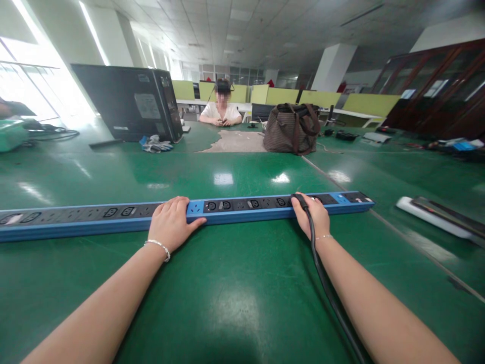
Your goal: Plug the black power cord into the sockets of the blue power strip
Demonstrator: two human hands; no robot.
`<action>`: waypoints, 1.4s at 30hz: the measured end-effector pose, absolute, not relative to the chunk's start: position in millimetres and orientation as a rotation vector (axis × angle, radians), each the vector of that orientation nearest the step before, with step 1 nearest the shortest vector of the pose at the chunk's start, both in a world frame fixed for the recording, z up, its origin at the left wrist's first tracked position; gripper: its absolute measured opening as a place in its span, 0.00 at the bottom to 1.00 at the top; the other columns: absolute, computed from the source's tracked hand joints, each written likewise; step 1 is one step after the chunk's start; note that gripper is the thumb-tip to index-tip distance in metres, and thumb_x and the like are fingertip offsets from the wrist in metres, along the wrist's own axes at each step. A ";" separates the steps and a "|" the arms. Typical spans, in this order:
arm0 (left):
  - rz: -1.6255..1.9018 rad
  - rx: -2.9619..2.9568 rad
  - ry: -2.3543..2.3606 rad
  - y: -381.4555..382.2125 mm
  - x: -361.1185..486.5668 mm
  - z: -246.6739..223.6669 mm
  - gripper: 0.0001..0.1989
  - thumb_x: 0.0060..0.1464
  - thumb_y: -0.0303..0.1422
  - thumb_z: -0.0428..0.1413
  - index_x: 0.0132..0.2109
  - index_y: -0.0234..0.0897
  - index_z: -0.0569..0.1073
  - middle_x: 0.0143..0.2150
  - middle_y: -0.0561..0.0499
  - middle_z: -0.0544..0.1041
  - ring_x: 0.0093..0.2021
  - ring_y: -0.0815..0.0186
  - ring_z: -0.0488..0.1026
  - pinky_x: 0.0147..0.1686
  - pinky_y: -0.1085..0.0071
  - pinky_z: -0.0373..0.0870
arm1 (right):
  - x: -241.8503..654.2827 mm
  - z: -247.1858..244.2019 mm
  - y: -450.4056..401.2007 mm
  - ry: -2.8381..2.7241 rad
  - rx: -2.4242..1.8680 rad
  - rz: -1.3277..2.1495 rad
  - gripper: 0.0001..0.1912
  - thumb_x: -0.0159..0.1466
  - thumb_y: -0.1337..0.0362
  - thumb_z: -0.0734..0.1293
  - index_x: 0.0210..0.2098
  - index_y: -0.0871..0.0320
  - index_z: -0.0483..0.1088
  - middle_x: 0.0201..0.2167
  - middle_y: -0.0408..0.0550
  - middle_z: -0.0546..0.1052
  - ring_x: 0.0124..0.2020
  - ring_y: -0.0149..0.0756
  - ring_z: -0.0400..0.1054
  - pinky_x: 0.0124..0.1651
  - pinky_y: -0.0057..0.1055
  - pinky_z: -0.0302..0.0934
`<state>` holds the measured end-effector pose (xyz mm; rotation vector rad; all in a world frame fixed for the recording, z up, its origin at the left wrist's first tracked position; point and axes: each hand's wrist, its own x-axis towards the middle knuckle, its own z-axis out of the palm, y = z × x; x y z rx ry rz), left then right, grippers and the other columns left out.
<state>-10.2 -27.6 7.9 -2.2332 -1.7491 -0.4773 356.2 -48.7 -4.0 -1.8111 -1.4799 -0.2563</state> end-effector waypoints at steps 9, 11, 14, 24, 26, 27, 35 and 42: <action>-0.476 -2.242 -1.764 -27.6 -10.7 8.6 0.33 0.50 0.55 0.49 0.54 0.33 0.64 0.55 0.38 0.71 0.57 0.52 0.65 0.55 0.57 0.58 | 382.3 1.6 -43.3 -1.097 -1.451 -0.184 0.25 0.62 0.48 0.58 0.44 0.61 0.74 0.42 0.53 0.78 0.45 0.42 0.71 0.52 0.39 0.62; -0.479 -2.244 -1.763 -27.6 -10.7 8.7 0.33 0.50 0.55 0.49 0.53 0.33 0.64 0.55 0.37 0.71 0.57 0.51 0.65 0.56 0.57 0.58 | 401.2 2.0 -44.4 -1.067 -1.469 -0.219 0.24 0.62 0.48 0.59 0.43 0.61 0.75 0.42 0.53 0.78 0.45 0.42 0.71 0.52 0.39 0.61; -0.486 -2.251 -1.750 -27.3 -10.7 8.5 0.33 0.50 0.55 0.49 0.53 0.32 0.64 0.54 0.37 0.71 0.57 0.51 0.65 0.56 0.56 0.58 | 434.1 0.8 -48.6 -1.032 -1.533 -0.260 0.25 0.62 0.48 0.59 0.43 0.62 0.75 0.42 0.55 0.77 0.46 0.44 0.70 0.52 0.39 0.62; -0.532 -2.273 -1.742 -26.5 -12.0 7.9 0.34 0.49 0.54 0.50 0.54 0.32 0.65 0.54 0.36 0.71 0.57 0.51 0.65 0.55 0.55 0.58 | 473.3 -8.5 -48.0 -1.129 -1.716 -0.239 0.23 0.60 0.48 0.60 0.43 0.58 0.75 0.44 0.51 0.77 0.51 0.46 0.67 0.58 0.44 0.57; -0.516 -2.268 -1.731 -26.8 -11.9 8.1 0.33 0.50 0.55 0.50 0.53 0.32 0.65 0.54 0.36 0.71 0.57 0.51 0.66 0.55 0.55 0.58 | 472.1 -9.7 -45.6 -1.188 -1.732 -0.227 0.22 0.60 0.49 0.60 0.43 0.57 0.75 0.45 0.51 0.77 0.52 0.46 0.66 0.58 0.45 0.55; -0.511 -2.266 -1.726 -27.0 -11.7 8.1 0.33 0.50 0.54 0.49 0.53 0.32 0.65 0.54 0.36 0.71 0.56 0.51 0.66 0.55 0.56 0.58 | 471.7 -9.7 -44.9 -1.205 -1.742 -0.225 0.22 0.60 0.49 0.60 0.44 0.56 0.74 0.45 0.51 0.77 0.53 0.46 0.66 0.59 0.45 0.55; -0.498 -2.266 -1.719 -26.7 -12.2 6.8 0.33 0.50 0.54 0.49 0.53 0.32 0.64 0.54 0.36 0.71 0.57 0.51 0.65 0.55 0.56 0.58 | 479.8 -3.0 -43.0 -1.150 -1.916 -0.077 0.21 0.59 0.51 0.61 0.45 0.55 0.75 0.45 0.52 0.77 0.52 0.50 0.65 0.57 0.48 0.55; -0.489 -2.260 -1.736 -27.1 -11.9 7.9 0.33 0.50 0.54 0.49 0.54 0.32 0.64 0.54 0.36 0.71 0.57 0.51 0.65 0.55 0.56 0.58 | 489.9 -9.0 -37.4 -1.143 -1.857 -0.078 0.22 0.59 0.49 0.61 0.43 0.55 0.76 0.42 0.49 0.78 0.50 0.47 0.66 0.57 0.45 0.55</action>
